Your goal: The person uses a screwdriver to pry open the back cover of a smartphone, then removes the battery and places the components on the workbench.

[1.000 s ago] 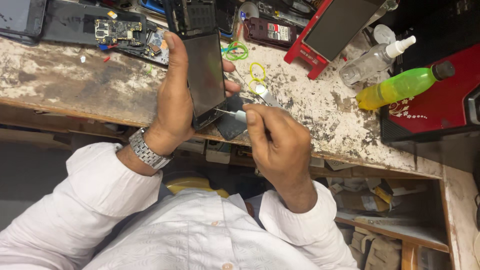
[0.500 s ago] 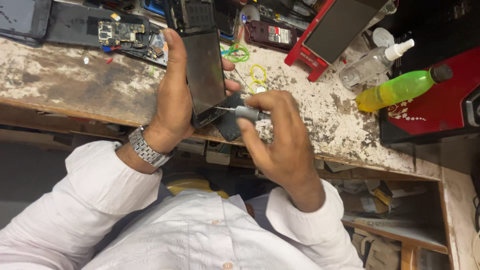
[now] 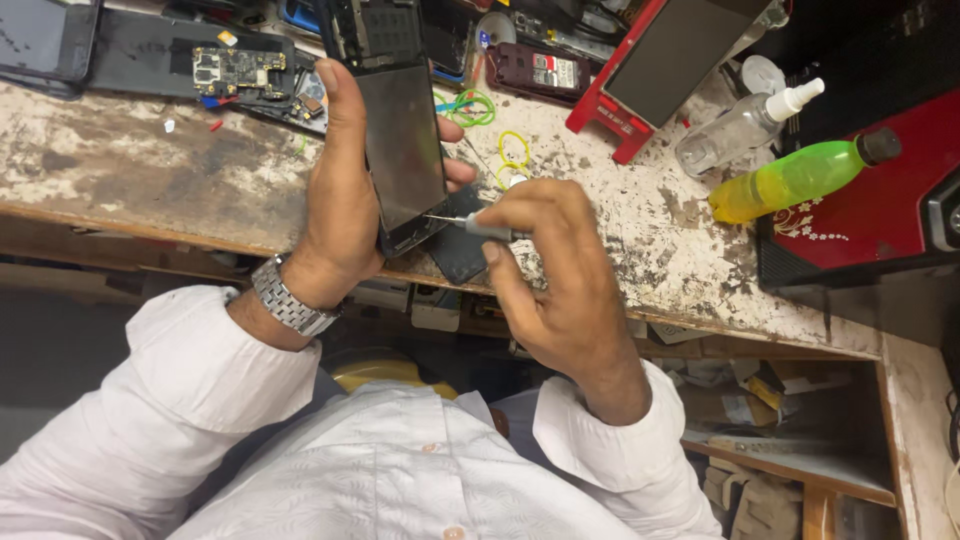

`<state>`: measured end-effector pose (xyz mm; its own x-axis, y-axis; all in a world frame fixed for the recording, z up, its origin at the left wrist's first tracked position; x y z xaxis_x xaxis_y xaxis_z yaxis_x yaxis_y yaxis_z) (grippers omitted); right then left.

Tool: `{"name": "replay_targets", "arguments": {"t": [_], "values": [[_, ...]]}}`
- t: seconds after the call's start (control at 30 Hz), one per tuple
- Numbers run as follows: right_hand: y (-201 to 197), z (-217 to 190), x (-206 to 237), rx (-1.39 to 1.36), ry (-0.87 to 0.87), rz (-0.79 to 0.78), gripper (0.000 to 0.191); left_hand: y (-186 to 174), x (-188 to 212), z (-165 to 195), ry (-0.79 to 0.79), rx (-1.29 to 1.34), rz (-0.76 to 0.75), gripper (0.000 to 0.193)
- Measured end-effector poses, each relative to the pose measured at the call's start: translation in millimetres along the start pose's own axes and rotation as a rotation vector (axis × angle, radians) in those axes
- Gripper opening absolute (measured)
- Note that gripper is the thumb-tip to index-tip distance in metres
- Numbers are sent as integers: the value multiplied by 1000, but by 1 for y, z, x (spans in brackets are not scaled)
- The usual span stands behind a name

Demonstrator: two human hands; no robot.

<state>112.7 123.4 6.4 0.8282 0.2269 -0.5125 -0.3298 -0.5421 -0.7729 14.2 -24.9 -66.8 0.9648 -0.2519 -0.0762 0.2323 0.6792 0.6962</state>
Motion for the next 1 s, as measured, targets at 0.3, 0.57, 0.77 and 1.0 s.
{"name": "replay_targets", "arguments": {"t": [0.3,0.57,0.77,1.0], "values": [[2,2,2,-4,-51,0,15,2,1,3,47,-59,-30,93],[1,0,0,-9,-48,2,14,1,1,2,36,-40,-30,92],[9,22,7,26,628,-145,23,1,0,1,16,-27,-10,92],[0,6,-4,14,203,19,20,4,-4,1,2,-15,0,92]]}}
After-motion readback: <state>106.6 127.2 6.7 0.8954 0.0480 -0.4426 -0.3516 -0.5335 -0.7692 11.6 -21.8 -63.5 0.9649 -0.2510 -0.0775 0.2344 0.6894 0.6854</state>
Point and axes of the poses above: each hand's wrist, its own x-axis away from the middle knuckle, its own y-axis out of the palm, z = x × y, the point moved 4 cm from there along -x, towards the middle knuckle, and after that the axes turned 10 degrees about x, right-handed, at the moved point
